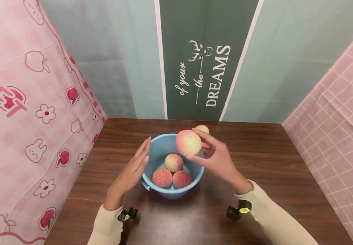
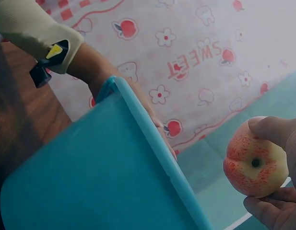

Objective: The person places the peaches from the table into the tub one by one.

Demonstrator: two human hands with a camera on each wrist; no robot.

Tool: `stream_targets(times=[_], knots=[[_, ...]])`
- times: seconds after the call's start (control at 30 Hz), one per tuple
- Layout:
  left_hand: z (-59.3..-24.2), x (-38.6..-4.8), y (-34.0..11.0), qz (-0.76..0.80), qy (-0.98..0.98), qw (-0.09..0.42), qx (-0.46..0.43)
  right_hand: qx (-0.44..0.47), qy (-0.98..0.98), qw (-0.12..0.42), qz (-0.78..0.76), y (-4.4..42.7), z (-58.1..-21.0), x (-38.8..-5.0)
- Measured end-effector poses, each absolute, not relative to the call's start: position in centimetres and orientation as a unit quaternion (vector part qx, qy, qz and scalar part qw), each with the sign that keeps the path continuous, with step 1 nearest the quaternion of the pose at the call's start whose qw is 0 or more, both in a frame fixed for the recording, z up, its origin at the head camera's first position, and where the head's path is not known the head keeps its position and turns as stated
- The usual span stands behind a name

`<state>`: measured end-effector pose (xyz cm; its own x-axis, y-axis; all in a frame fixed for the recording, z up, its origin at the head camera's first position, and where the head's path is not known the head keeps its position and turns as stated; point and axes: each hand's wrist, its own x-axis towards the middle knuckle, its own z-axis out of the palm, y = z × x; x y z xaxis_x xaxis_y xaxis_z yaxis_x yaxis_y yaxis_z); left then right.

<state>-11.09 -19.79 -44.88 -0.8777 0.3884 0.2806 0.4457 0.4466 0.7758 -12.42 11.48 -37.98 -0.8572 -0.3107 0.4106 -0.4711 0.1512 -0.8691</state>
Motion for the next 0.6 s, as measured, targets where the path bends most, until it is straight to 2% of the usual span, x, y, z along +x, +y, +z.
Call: stream_targets(times=[0.37,0.6], knots=[[-44.99,-11.10,-19.82,-0.465,-0.850,0.027,-0.245,0.292,-0.723,0.077,0.621,10.91,-38.22,-12.37],[-44.95,-11.20,-19.84,-0.466,-0.848,0.025,-0.250,0.278,-0.723,0.067,0.629,10.86,-37.51,-12.21]])
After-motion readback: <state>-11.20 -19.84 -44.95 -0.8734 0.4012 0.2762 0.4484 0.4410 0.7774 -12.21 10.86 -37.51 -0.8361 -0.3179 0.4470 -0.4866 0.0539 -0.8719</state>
